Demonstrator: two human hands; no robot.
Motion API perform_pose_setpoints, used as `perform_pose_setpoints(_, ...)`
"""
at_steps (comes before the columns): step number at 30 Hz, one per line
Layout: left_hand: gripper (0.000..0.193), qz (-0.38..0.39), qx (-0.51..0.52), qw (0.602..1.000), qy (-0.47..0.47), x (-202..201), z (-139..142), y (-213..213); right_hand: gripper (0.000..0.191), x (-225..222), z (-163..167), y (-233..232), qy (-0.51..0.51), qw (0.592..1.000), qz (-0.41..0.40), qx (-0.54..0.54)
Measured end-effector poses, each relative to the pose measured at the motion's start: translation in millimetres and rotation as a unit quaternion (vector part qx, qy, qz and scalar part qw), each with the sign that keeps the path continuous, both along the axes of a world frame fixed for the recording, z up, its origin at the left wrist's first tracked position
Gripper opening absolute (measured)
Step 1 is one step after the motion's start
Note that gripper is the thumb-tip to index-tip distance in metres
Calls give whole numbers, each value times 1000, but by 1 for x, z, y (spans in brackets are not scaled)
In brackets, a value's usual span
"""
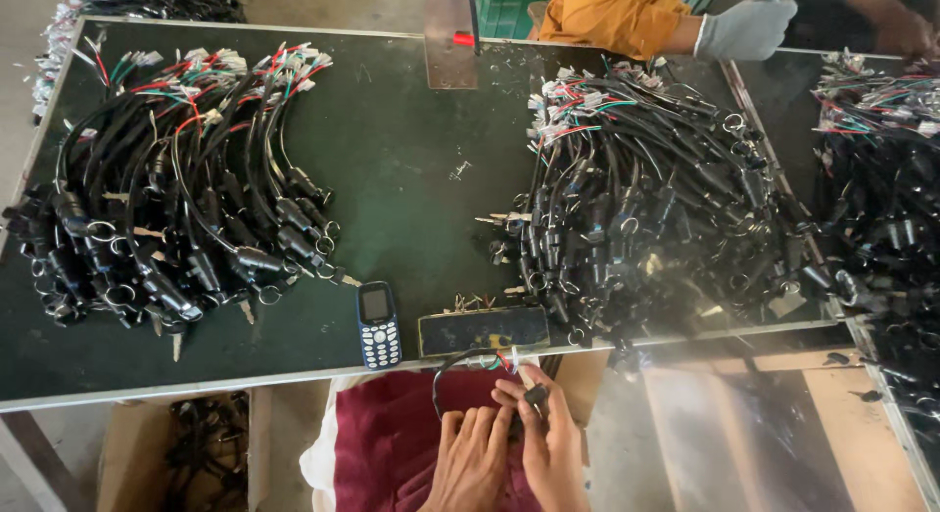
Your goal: The person sits at a workbench covered with black cable harnesses and joins wires by hand, twisting stripped wire ends together and fitting them into white plastic connectors. They attach completed connectors to a small board on the table and use a small handheld device that emits light while testing a connection.
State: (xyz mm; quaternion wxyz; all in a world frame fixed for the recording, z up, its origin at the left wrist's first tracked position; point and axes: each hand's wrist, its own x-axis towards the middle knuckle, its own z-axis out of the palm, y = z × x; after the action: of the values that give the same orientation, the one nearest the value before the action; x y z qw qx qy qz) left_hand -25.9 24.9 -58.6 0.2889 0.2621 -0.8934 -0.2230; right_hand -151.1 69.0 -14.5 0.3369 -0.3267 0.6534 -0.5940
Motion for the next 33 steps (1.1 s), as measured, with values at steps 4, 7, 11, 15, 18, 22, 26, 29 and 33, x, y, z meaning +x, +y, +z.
perform_pose_setpoints(4,63,17,8,999,46,-1,-2,2,37,-12,1,1,-1,998,56,13)
perform_pose_setpoints(7,46,1,195,979,62,-3,-3,11,29,-19,4,7,30,989,133,-49)
perform_pose_setpoints(11,42,-51,514,841,161,-1,5,13,37,-26,13,13,-40,969,223,-99)
perform_pose_setpoints(15,47,-149,513,826,180,12,16,4,44,-32,39,19,-104,963,248,-24)
perform_pose_setpoints(18,43,-208,541,791,195,21,22,13,53,-43,63,29,-148,944,271,117)
perform_pose_setpoints(22,41,-156,542,820,99,16,22,35,57,-62,76,36,-169,902,383,102)
perform_pose_setpoints(26,48,-256,518,803,147,6,16,32,53,-61,68,42,-175,913,363,63)
perform_pose_setpoints(29,46,-160,367,914,65,5,16,29,54,-42,55,40,-82,958,274,24)
perform_pose_setpoints(33,43,-24,93,995,1,-1,20,33,52,-15,32,30,-111,989,94,6)
